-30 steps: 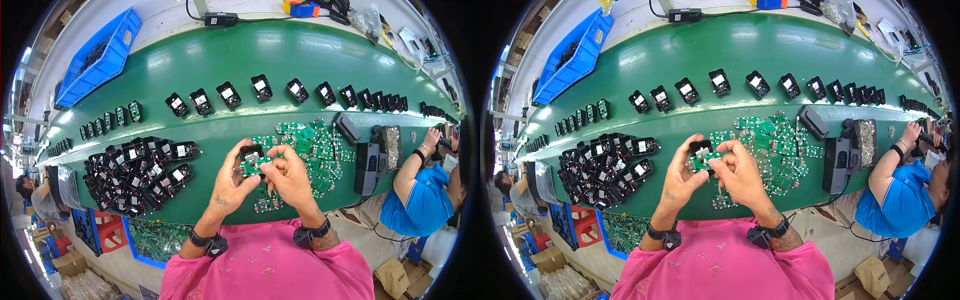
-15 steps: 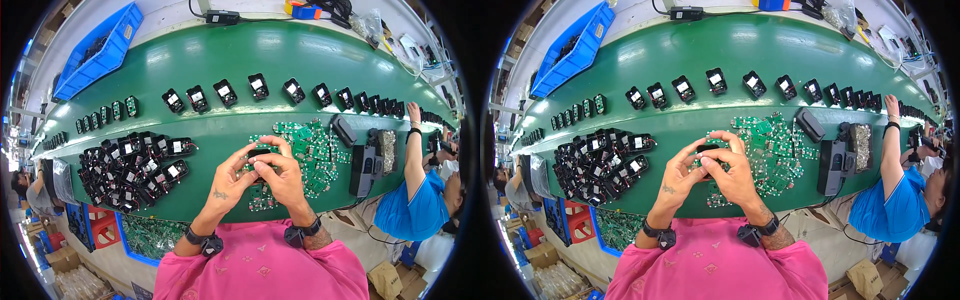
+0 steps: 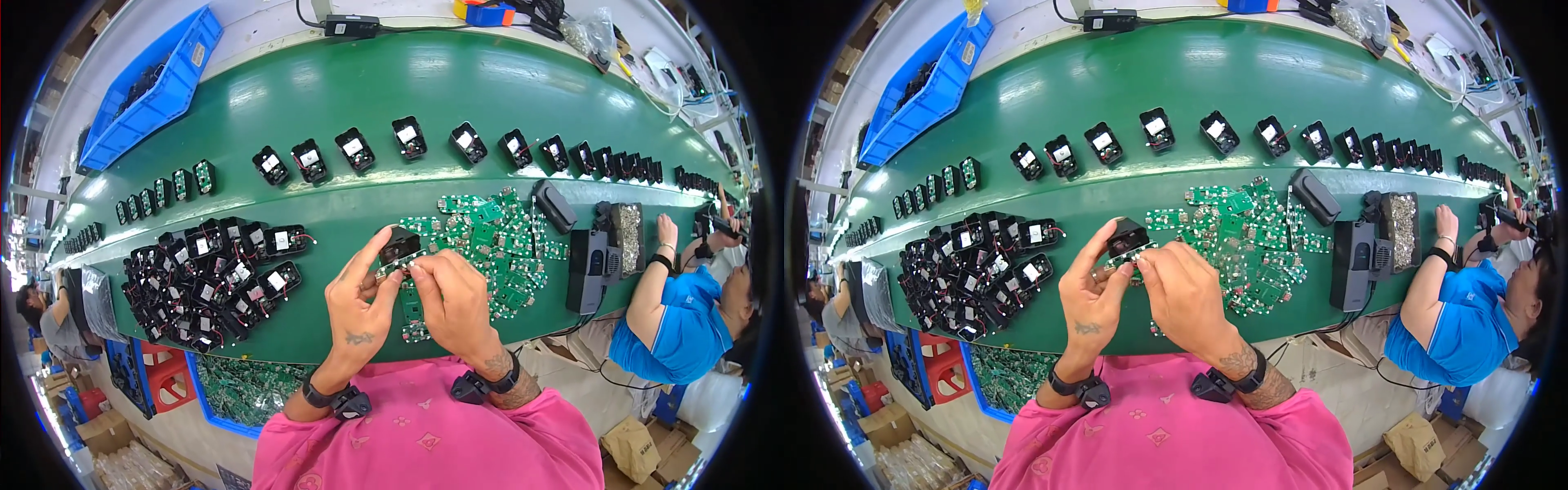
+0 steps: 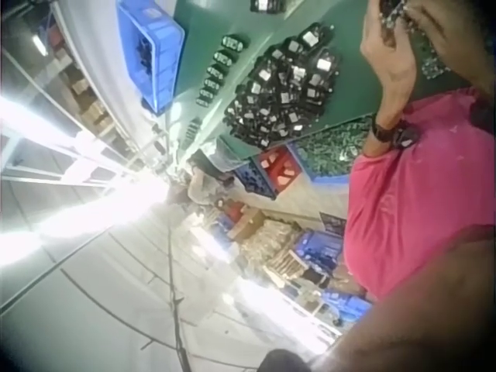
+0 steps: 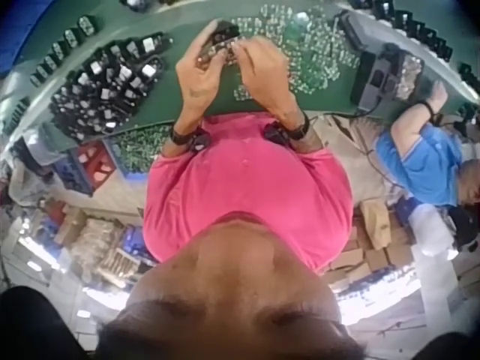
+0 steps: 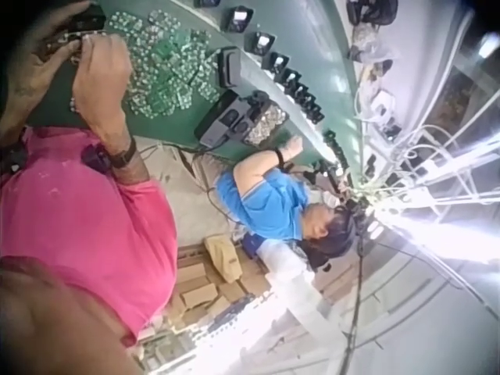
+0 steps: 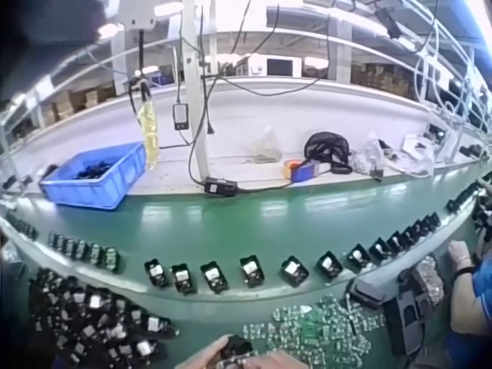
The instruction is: Assemble electronic circuit boards into black plastic housings on a production line.
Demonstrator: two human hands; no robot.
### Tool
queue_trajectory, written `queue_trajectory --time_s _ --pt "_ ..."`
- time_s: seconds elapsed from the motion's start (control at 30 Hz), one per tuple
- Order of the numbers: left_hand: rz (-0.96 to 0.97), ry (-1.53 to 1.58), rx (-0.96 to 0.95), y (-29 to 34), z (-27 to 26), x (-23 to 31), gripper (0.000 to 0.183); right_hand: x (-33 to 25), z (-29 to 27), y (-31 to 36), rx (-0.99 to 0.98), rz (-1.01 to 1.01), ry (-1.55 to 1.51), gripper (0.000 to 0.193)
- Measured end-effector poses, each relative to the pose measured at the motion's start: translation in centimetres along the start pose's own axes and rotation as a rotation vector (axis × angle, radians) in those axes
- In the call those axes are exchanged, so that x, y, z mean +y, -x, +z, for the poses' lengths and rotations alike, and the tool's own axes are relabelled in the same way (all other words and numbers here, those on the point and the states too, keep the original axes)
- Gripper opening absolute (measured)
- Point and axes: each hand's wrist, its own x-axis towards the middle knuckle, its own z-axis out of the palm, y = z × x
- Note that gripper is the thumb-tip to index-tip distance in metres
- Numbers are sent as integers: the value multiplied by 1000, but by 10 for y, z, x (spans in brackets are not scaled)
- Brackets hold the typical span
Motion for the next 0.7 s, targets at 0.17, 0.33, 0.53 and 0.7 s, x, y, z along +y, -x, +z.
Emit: queue_trajectory --time_s 0.17,0.33,0.53,0.7 --pt "112 -54 99 1 1 1 49 -2 -1 1 -67 45 -16 6" --pt "161 -118 101 3 0 2 48 -5 -5 1 -173 232 -240 9" --pt "222 -224 86 3 0 4 48 -3 -7 0 -176 179 -222 10" --pt "332 -433 52 1 -3 6 48 2 -8 1 -183 163 -206 8"
